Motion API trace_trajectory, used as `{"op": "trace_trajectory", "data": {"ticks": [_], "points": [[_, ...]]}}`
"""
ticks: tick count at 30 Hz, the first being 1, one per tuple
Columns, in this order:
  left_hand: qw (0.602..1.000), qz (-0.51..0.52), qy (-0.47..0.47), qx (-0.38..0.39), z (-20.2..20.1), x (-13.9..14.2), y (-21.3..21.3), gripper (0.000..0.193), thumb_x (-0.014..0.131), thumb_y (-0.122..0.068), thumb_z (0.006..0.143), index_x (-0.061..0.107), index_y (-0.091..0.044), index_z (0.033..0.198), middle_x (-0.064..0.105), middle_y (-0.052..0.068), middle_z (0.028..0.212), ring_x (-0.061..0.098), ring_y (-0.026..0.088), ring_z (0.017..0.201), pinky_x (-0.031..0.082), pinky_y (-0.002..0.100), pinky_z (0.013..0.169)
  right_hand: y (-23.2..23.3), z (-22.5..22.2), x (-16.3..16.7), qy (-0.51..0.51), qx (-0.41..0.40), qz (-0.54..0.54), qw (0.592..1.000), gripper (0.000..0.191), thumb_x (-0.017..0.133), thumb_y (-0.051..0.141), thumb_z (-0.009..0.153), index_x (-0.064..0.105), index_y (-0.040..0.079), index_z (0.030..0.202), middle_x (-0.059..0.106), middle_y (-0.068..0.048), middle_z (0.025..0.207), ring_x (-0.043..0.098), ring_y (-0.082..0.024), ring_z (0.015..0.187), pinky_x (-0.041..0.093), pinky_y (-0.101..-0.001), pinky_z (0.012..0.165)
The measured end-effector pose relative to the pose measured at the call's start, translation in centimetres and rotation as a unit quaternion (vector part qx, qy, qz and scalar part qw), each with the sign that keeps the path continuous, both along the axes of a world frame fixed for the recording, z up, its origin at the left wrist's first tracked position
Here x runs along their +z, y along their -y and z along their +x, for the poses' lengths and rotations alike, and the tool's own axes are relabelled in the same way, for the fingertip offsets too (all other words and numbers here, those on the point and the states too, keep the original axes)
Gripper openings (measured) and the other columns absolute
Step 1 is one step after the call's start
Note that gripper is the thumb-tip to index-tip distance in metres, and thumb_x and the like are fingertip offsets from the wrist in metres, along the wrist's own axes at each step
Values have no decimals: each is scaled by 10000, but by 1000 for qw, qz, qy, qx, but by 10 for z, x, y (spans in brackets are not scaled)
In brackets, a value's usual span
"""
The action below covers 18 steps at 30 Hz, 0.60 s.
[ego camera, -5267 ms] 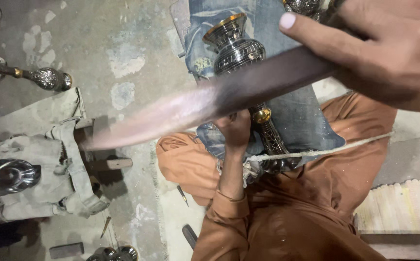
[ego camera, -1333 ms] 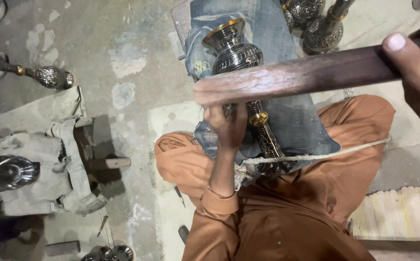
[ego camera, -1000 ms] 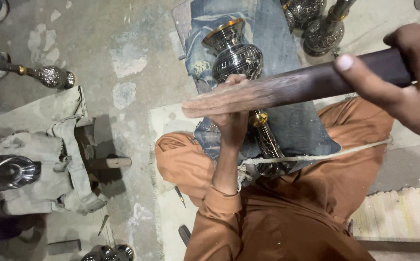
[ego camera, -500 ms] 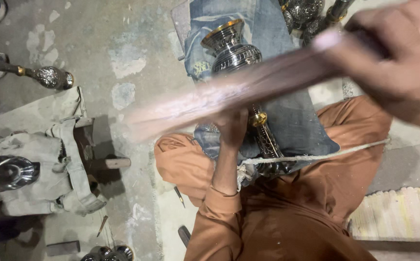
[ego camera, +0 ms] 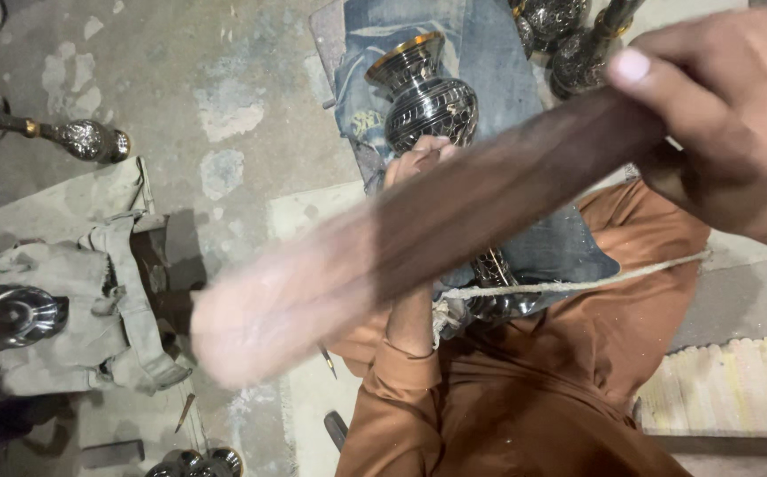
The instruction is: The person sits on the floor and repeatedly hammers a decorative metal vase with a wooden mallet. They rotate the vase to work on different sections of the surface.
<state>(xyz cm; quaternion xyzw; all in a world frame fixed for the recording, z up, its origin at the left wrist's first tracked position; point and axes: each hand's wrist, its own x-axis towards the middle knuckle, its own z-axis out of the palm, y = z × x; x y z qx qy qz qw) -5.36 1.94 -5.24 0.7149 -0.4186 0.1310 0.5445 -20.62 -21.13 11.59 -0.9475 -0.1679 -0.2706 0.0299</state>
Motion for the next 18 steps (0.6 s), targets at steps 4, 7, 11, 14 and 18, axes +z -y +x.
{"op": "trace_trajectory", "data": {"ticks": [4, 7, 11, 14, 18], "points": [[990, -129, -32, -43, 2, -3, 8, 103, 574, -54, 1066, 653, -13, 1118, 675, 118, 1077, 669, 226, 993, 580, 315, 904, 5, 3, -7, 26, 14, -6, 1000, 691, 774, -139, 732, 551, -21, 1376, 636, -234, 1127, 658, -374, 894, 547, -481, 738], [903, -166, -377, -126, 7, -5, 14, 144, 535, -36, 1078, 678, -25, 1067, 668, 86, 1036, 612, 168, 966, 521, 284, 911, 2, 7, -3, 32, 7, -21, 999, 676, 769, -143, 757, 577, 3, 1388, 627, -225, 1144, 657, -369, 889, 545, -460, 744], [998, -49, -32, -19, 6, 3, 11, 191, 547, -81, 1093, 709, -16, 1016, 712, 99, 970, 652, 208, 932, 552, 316, 872, -7, 6, 6, 25, -15, -94, 995, 708, 839, -4, 721, 625, 84, 1390, 617, -227, 1104, 659, -380, 869, 555, -460, 726], [992, 54, -112, -7, 0, 11, 7, 180, 608, -92, 1031, 730, -32, 912, 705, 65, 853, 626, 180, 786, 505, 304, 744, -12, 7, 9, -18, -29, -27, 999, 728, 818, -10, 704, 593, 57, 1393, 629, -233, 1126, 664, -394, 929, 566, -495, 775], [994, -101, 14, -40, 2, 13, 13, 138, 626, -61, 1064, 704, -22, 958, 698, 95, 923, 629, 282, 936, 519, 402, 877, -13, 7, 13, 15, -35, -155, 987, 726, 823, 18, 749, 613, 142, 1433, 659, -231, 1091, 658, -367, 917, 574, -433, 748]]}}
